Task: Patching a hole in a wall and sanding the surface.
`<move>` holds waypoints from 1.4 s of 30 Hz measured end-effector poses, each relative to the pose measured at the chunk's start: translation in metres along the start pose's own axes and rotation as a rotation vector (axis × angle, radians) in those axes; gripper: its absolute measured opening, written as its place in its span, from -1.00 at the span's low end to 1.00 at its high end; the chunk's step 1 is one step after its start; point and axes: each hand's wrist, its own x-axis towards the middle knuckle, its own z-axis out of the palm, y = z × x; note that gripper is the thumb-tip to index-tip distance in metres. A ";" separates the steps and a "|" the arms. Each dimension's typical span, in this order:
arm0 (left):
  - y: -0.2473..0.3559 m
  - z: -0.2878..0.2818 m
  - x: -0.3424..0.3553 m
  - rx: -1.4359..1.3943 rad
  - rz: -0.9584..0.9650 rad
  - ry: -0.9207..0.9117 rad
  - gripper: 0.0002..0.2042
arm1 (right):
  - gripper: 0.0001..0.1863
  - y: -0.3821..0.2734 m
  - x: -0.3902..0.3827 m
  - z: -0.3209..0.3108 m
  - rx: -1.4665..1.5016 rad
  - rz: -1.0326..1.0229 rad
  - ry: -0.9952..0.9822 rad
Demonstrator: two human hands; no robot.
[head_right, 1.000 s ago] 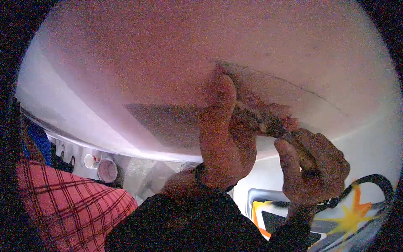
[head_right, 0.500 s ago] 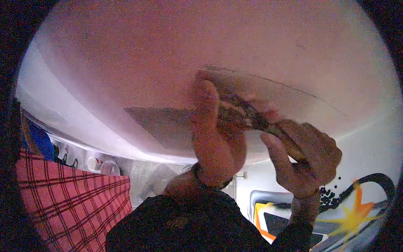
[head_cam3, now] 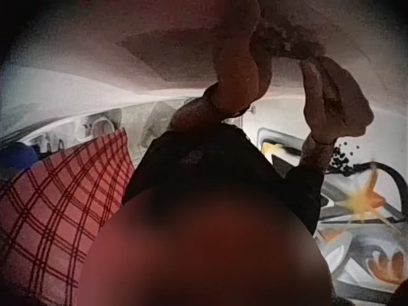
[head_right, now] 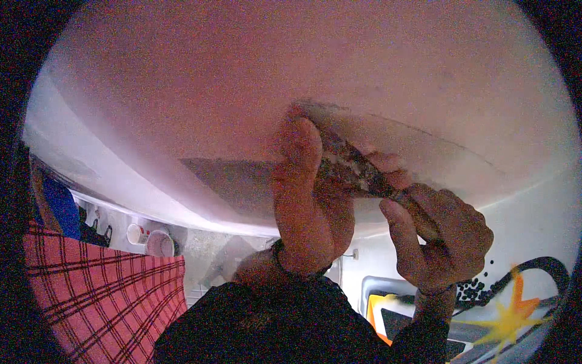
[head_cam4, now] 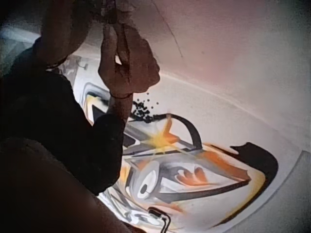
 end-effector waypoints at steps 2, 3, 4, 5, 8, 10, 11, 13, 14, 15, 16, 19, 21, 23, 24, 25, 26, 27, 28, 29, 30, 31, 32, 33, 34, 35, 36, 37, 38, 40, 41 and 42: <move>-0.002 0.000 0.001 -0.068 0.034 -0.042 -0.71 | -0.74 -0.004 -0.002 -0.004 0.004 0.014 -0.014; -0.004 -0.002 0.001 -0.066 0.037 -0.041 -0.71 | -0.74 -0.005 -0.002 -0.004 0.015 0.024 -0.026; -0.006 -0.007 0.003 -0.005 0.026 -0.059 -0.66 | -0.74 -0.003 -0.004 -0.003 0.019 0.023 -0.026; -0.009 -0.010 0.003 0.055 0.012 -0.078 -0.60 | -0.74 0.001 -0.007 -0.002 0.010 0.032 -0.001; -0.016 -0.011 0.002 0.130 0.008 0.005 -0.60 | -0.75 0.004 -0.009 -0.003 -0.003 0.053 0.016; -0.014 -0.012 0.002 0.132 0.001 -0.011 -0.61 | -0.75 0.004 -0.010 -0.003 -0.013 0.067 0.010; -0.013 -0.012 0.002 0.133 0.001 -0.027 -0.62 | -0.75 0.004 -0.011 0.000 0.002 0.077 0.012; -0.012 -0.013 0.006 0.146 0.049 -0.025 -0.62 | -0.76 0.006 -0.011 0.006 0.015 0.087 0.015; -0.012 -0.014 0.007 0.163 0.100 -0.020 -0.63 | -0.75 0.008 -0.011 0.010 0.001 0.056 0.014; -0.011 -0.014 0.007 0.167 0.103 -0.018 -0.63 | -0.75 0.010 -0.012 0.013 -0.014 0.026 0.014; -0.009 -0.014 0.006 0.193 0.102 -0.006 -0.64 | -0.75 0.010 -0.014 0.014 -0.008 0.027 0.014; -0.007 -0.013 0.006 0.236 0.117 0.010 -0.64 | -0.74 0.010 -0.019 0.016 0.018 0.041 0.004; -0.006 -0.011 0.006 0.255 0.123 0.012 -0.64 | -0.71 0.013 -0.020 0.017 0.004 -0.001 0.081; -0.005 -0.015 0.007 0.210 0.101 -0.020 -0.64 | -0.71 0.011 -0.023 0.022 0.041 0.010 0.079; -0.003 -0.015 0.007 0.211 0.104 -0.018 -0.64 | -0.71 0.010 -0.023 0.023 0.078 0.020 0.077; -0.002 -0.014 0.006 0.263 0.121 -0.013 -0.64 | -0.71 0.009 -0.023 0.024 0.082 0.019 0.076; -0.001 -0.013 0.006 0.317 0.135 -0.007 -0.64 | -0.72 0.009 -0.022 0.023 0.075 0.032 0.074; 0.000 -0.012 0.007 0.321 0.136 -0.004 -0.64 | -0.72 0.009 -0.021 0.022 0.068 0.046 0.073; 0.002 -0.012 0.010 0.271 0.142 -0.023 -0.64 | -0.72 0.006 -0.017 0.023 0.072 0.048 0.072; 0.003 -0.012 0.010 0.215 0.145 -0.043 -0.64 | -0.74 0.000 -0.012 0.026 0.078 0.047 0.082; 0.003 -0.011 0.009 0.213 0.143 -0.042 -0.64 | -0.75 -0.003 -0.009 0.027 0.083 0.046 0.092; 0.004 -0.009 0.007 0.199 0.103 0.005 -0.65 | -0.75 -0.004 -0.010 0.026 0.080 0.047 0.089; 0.005 -0.009 0.007 0.191 0.067 0.050 -0.65 | -0.75 -0.003 -0.012 0.025 0.098 0.074 0.081; 0.004 -0.008 0.006 0.194 0.068 0.051 -0.65 | -0.76 -0.001 -0.014 0.024 0.115 0.102 0.071; 0.000 -0.007 0.004 0.241 0.097 0.072 -0.65 | -0.76 0.001 -0.016 0.023 0.118 0.102 0.072; -0.003 -0.005 0.002 0.283 0.125 0.093 -0.65 | -0.75 0.002 -0.019 0.019 0.092 0.102 0.068; -0.003 -0.007 0.002 0.280 0.124 0.094 -0.65 | -0.75 0.002 -0.021 0.017 0.066 0.102 0.063; -0.003 -0.010 0.005 0.253 0.129 0.032 -0.66 | -0.75 0.000 -0.020 0.016 0.064 0.102 0.061; -0.002 -0.011 0.007 0.229 0.136 -0.033 -0.67 | -0.74 -0.002 -0.018 0.019 0.075 0.129 0.066; -0.003 -0.005 0.005 0.240 0.116 0.017 -0.67 | -0.73 -0.001 -0.017 0.018 0.088 0.155 0.072; -0.003 -0.004 0.003 0.249 0.091 0.068 -0.68 | -0.73 0.002 -0.018 0.015 0.099 0.139 0.074; -0.005 -0.005 0.003 0.250 0.091 0.070 -0.68 | -0.73 0.004 -0.019 0.013 0.110 0.124 0.077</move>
